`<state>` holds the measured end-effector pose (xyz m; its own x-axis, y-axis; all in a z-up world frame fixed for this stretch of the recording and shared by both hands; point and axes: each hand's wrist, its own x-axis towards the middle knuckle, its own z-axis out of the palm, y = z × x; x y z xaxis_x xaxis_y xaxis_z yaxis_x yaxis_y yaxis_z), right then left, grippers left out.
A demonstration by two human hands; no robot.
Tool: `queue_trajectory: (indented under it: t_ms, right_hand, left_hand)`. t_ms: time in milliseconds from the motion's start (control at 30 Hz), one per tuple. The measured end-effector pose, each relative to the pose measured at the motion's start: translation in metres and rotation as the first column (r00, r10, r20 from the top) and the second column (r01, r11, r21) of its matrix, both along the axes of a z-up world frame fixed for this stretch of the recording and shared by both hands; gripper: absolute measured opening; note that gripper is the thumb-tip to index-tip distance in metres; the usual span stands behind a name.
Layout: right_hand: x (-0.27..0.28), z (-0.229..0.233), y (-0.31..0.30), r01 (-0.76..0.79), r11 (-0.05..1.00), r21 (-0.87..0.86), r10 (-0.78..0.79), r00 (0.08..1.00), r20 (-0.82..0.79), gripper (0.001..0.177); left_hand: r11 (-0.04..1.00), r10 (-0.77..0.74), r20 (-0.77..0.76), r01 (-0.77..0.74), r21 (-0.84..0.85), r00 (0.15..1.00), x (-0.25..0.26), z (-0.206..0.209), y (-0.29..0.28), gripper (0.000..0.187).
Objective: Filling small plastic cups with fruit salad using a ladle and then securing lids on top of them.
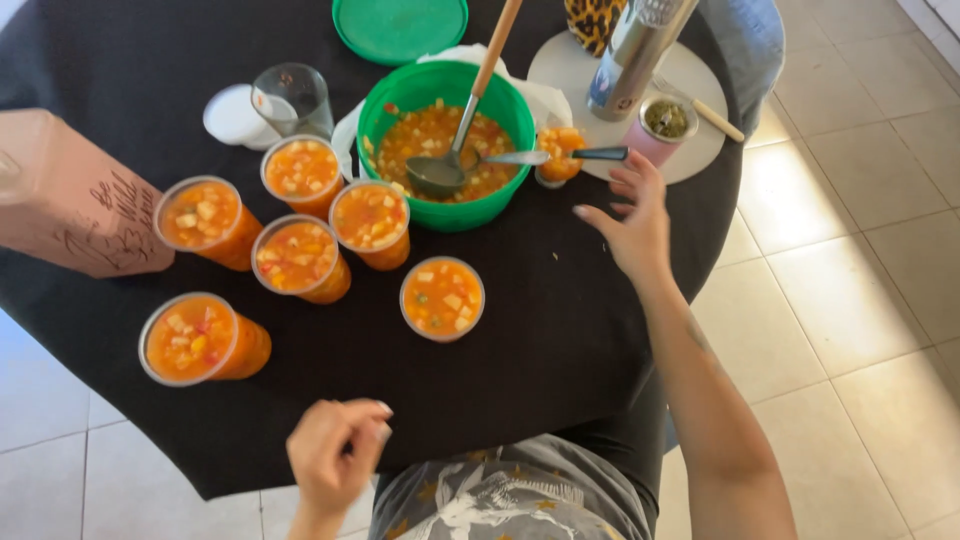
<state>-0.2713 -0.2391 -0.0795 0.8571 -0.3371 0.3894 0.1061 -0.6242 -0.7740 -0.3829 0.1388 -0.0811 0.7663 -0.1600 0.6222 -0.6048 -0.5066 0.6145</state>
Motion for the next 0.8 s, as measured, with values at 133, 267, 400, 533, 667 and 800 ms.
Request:
queue_trajectory:
  t_ms: [133,267,400,533,667,800]
  right_hand:
    - [0.062,-0.010,0.009,-0.211,0.933,0.292,0.191,0.977,0.095,0.102]
    - [0.066,0.002,0.023,-0.156,0.894,0.420,0.151,0.987,0.046,0.091]
    - [0.036,0.014,0.024,-0.145,0.914,0.378,0.143,0.989,0.036,0.088]
    - [-0.016,0.034,0.031,-0.139,0.915,0.378,0.155,0.988,-0.011,0.081]
    - [-0.064,0.055,0.037,-0.172,0.863,0.474,0.220,0.974,-0.047,0.109]
    - [-0.089,0.063,0.043,-0.147,0.898,0.414,0.203,0.974,-0.095,0.108]
  left_hand:
    - [0.918,-0.393,-0.203,0.394,-0.034,0.897,-0.003,0.011,-0.032,0.011]
    - [0.777,-0.598,-0.570,0.581,-0.241,0.563,0.005,0.039,-0.071,0.021]
    - [0.763,-0.581,-0.712,0.568,-0.308,0.394,0.025,0.043,-0.116,0.050]
    - [0.833,-0.541,-0.682,0.422,-0.357,0.493,0.041,0.050,-0.159,0.078]
    - [0.835,-0.550,-0.541,0.412,-0.365,0.636,0.061,0.070,-0.187,0.095]
    - [0.790,-0.599,-0.503,0.360,-0.496,0.622,0.066,0.052,-0.207,0.089]
